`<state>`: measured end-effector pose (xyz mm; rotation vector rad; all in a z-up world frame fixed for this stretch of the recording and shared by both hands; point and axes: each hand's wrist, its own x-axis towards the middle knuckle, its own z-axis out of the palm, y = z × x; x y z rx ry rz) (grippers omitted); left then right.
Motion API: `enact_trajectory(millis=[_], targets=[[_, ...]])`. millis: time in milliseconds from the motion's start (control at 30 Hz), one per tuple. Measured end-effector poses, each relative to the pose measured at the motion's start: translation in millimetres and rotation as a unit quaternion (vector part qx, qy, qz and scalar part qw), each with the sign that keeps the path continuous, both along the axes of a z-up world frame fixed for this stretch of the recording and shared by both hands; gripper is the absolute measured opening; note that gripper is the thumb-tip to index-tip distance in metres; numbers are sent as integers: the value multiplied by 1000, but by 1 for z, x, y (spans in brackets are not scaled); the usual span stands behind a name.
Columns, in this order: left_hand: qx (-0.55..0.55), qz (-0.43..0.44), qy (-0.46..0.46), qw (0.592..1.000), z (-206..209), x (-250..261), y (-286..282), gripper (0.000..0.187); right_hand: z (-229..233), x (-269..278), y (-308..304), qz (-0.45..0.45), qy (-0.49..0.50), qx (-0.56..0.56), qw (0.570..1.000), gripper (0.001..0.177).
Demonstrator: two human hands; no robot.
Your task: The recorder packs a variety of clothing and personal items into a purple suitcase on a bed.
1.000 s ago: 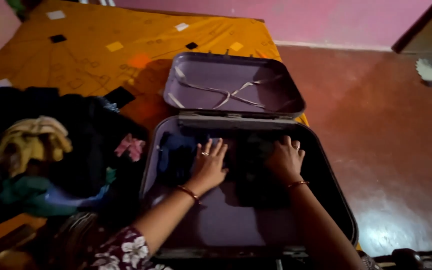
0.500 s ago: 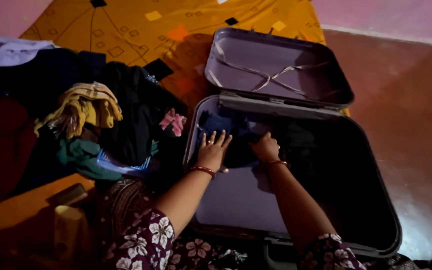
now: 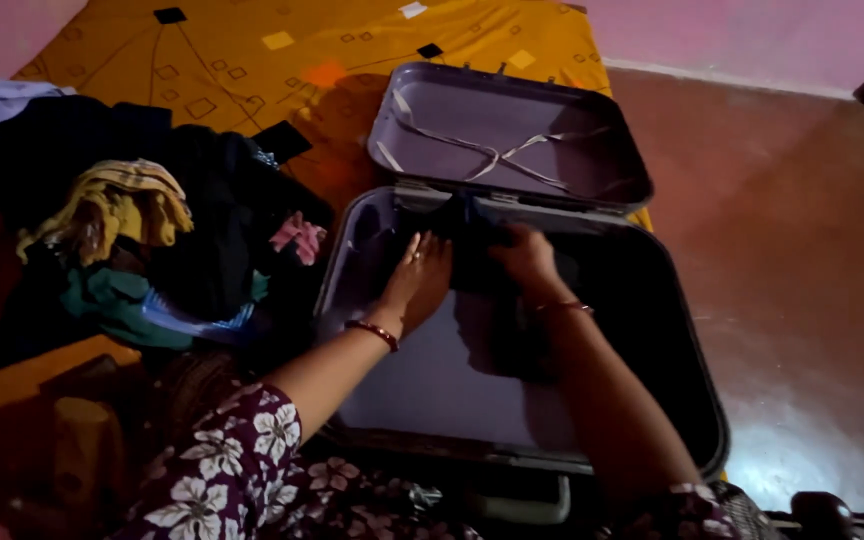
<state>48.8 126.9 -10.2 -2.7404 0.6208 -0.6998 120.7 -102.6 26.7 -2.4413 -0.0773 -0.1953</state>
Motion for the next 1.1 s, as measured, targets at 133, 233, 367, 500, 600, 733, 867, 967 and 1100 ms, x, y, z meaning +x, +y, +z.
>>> enact_trajectory(millis=[133,233,367,500,600,733,867,967,1100], targets=[[-48,-63,-89,993,80,-24,-48,53,46,-1,-70,3,-30,9,1000,60],[-71,-109,-104,986,98,-29,-98,54,77,-27,-120,-19,-45,1,999,58],[-38,-136,-105,985,46,-16,-169,57,46,-58,-181,-81,-78,-87,990,52],[-70,-172,15,982,27,-48,-200,62,38,-113,-178,-131,-57,-148,979,40],[-142,-191,223,945,47,-74,-189,68,58,-149,-141,-177,21,-200,963,31],[-202,-209,279,915,25,-79,-175,72,44,-157,-128,-194,52,-226,953,40],[-248,-237,174,923,21,-69,-171,73,39,-154,-134,-106,-145,-275,945,59],[-327,-177,72,925,49,-77,-160,74,50,-157,-122,-103,-157,-277,942,65],[-425,-59,74,900,52,-64,-150,79,56,-157,-122,-137,-55,-226,963,69]])
